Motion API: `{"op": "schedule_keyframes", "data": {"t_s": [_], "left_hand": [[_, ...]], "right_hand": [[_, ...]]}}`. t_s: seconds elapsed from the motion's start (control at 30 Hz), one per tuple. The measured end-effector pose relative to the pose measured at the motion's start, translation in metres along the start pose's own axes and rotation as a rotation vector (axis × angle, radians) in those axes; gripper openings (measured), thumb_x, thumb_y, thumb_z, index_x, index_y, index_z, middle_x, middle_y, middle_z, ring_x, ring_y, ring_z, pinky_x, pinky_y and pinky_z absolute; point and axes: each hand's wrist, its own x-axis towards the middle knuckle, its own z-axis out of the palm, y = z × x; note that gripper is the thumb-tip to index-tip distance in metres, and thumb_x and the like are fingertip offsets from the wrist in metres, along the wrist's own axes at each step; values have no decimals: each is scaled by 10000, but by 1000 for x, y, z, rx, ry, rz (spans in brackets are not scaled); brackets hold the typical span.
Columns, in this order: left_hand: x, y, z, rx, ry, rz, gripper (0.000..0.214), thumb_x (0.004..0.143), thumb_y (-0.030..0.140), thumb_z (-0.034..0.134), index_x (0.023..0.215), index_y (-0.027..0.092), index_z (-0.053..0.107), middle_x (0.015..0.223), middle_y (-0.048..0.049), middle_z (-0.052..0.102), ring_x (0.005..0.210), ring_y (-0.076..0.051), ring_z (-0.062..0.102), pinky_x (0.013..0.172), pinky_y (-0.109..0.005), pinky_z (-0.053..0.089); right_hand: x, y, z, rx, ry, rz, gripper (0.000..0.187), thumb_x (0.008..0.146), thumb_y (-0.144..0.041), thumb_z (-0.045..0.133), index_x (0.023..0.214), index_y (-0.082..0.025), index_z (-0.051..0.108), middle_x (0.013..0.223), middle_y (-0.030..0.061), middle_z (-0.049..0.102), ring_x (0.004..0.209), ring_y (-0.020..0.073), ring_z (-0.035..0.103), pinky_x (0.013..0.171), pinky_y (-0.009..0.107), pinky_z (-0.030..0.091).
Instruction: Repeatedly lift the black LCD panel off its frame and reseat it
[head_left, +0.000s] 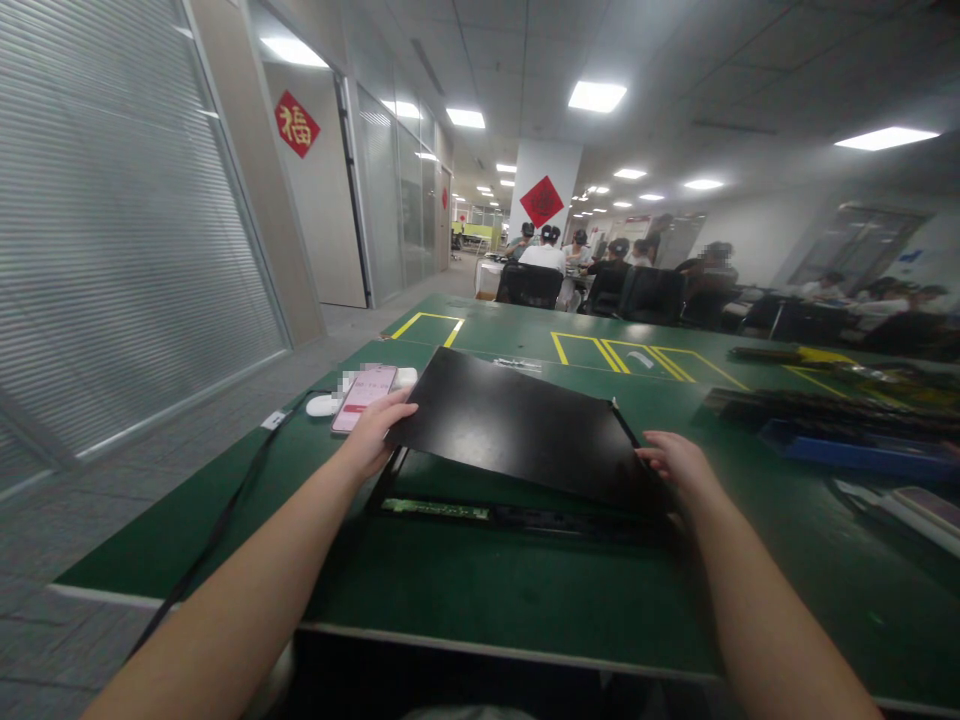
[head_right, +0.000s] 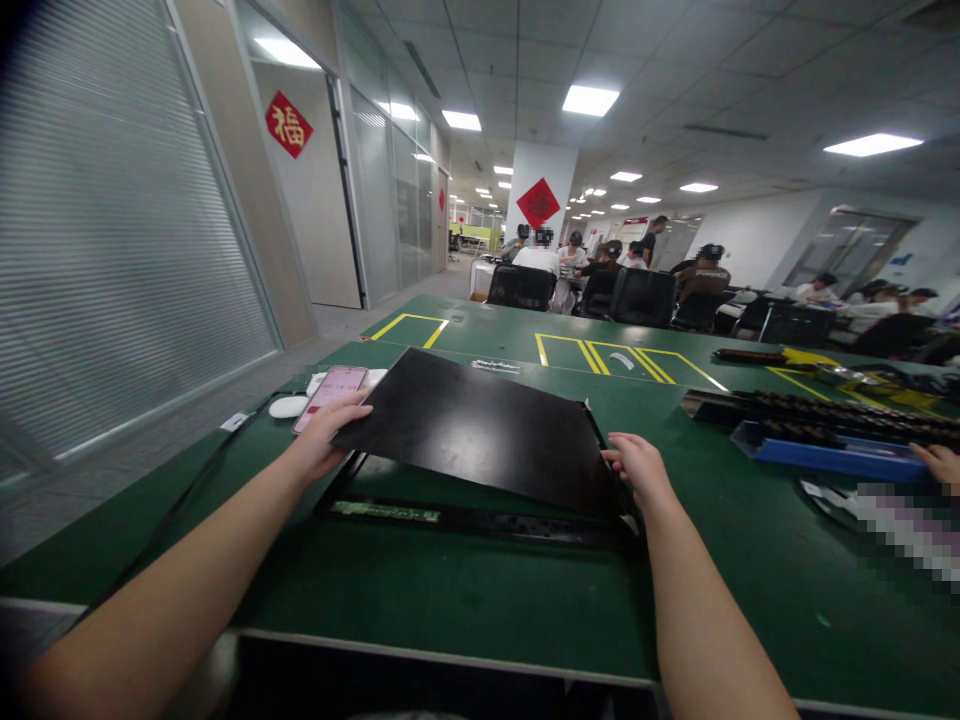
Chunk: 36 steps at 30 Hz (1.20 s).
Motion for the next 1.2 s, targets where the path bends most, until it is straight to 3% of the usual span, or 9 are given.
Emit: {"op": "schedule_keyframes", "data": {"t_s": [0.27,0.57,0.8,1.2], "left_hand": [[4,-6,-4,-13,-24,4,369,598,148,766,966,138,781,886,-76,785,765,-218,726,652,-254,552],[1,-5,0,0,6,-33,315,609,125,742,918,159,795,834,-61,787,732,-216,723,628,-259,556],[3,-7,-2,15,3,-46,400,594,141,753,992,130,783,864,-78,788,773,-228,728,628,-250,542],[2,-6,0,42,6,-55,418,581,149,750,998,127,775,856,-78,785,780,-229,730,642,-247,541]], "right_hand": [[0,1,-1,-24,20,-30,212,713,-266,624,897,-168,661,696,97,715,506,123,506,417,203,306],[3,7,0,-108,55,-92,242,666,-326,665,841,-161,692,711,108,717,597,180,592,510,266,395],[14,13,-3,-355,31,-157,264,699,-297,587,887,-173,725,785,79,736,740,207,663,660,292,453],[11,8,-5,-588,38,-224,243,717,-271,587,874,-202,758,853,63,747,813,224,658,682,291,438]]}}
